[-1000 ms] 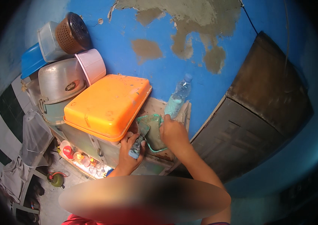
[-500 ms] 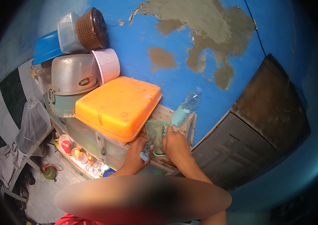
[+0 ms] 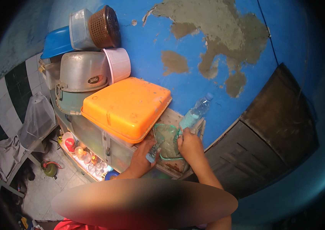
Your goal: The person scoops plaster from a container and applies it to a blue wall using a trowel. They repeatedly smooth the plaster over a damaged area, occasionally adding more material and adjusting the spread.
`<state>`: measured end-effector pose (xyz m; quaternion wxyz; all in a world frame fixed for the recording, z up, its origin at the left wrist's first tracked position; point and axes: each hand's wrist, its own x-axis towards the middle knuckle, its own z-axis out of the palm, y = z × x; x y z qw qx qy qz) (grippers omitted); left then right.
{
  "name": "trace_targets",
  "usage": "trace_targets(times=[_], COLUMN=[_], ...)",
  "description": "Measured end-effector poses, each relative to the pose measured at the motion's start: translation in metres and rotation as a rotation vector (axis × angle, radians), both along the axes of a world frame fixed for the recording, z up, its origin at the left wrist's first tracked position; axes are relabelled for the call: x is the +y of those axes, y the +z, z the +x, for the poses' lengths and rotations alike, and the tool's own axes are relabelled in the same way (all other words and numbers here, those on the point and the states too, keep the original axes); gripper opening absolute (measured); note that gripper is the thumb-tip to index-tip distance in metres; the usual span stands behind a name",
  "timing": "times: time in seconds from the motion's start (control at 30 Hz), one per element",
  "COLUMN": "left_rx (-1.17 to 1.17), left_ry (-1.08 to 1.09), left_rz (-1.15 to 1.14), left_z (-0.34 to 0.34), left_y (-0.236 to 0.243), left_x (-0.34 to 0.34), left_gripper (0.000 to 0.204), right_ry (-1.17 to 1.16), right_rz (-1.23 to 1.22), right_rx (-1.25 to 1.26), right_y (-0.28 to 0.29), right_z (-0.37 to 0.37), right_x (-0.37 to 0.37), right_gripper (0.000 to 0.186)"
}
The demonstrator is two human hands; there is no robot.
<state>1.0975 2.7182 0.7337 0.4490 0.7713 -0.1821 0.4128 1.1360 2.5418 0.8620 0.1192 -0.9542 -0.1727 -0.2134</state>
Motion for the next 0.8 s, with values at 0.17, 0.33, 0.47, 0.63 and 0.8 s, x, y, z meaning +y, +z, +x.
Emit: trace_targets(times=[0.17, 0.33, 0.47, 0.63, 0.8], left_rx=[-0.051, -0.096, -0.095, -0.069, -0.076], left_ry=[0.021, 0.056, 0.078, 0.114, 0.148], left_rz=[-0.003, -0.013, -0.003, -0.025, 0.005], left_z=[-0.002, -0.001, 0.002, -0.001, -0.003], left_y=[0.004, 0.009, 0.010, 0.013, 0.014], left_x=[0.002, 0.000, -0.003, -0.007, -0.005], left_gripper=[0.045, 0.042, 0.041, 0.036, 0.034], right_ry=[0.101, 0.160, 0.133, 0.089, 0.189], right_rz=[0.046, 0.113, 0.114, 0.142, 0.136], right_rx=[0.060, 0.078, 0.083, 0.021, 0.057], right_y=[0.000, 0.002, 0.004, -0.006, -0.016], right_z=[-0.017, -0.011, -0.002, 0.016, 0.013], right_x=[0.012, 0.001, -0.015, -0.023, -0.016], right_gripper=[0.019, 0.021, 0.020, 0.019, 0.016])
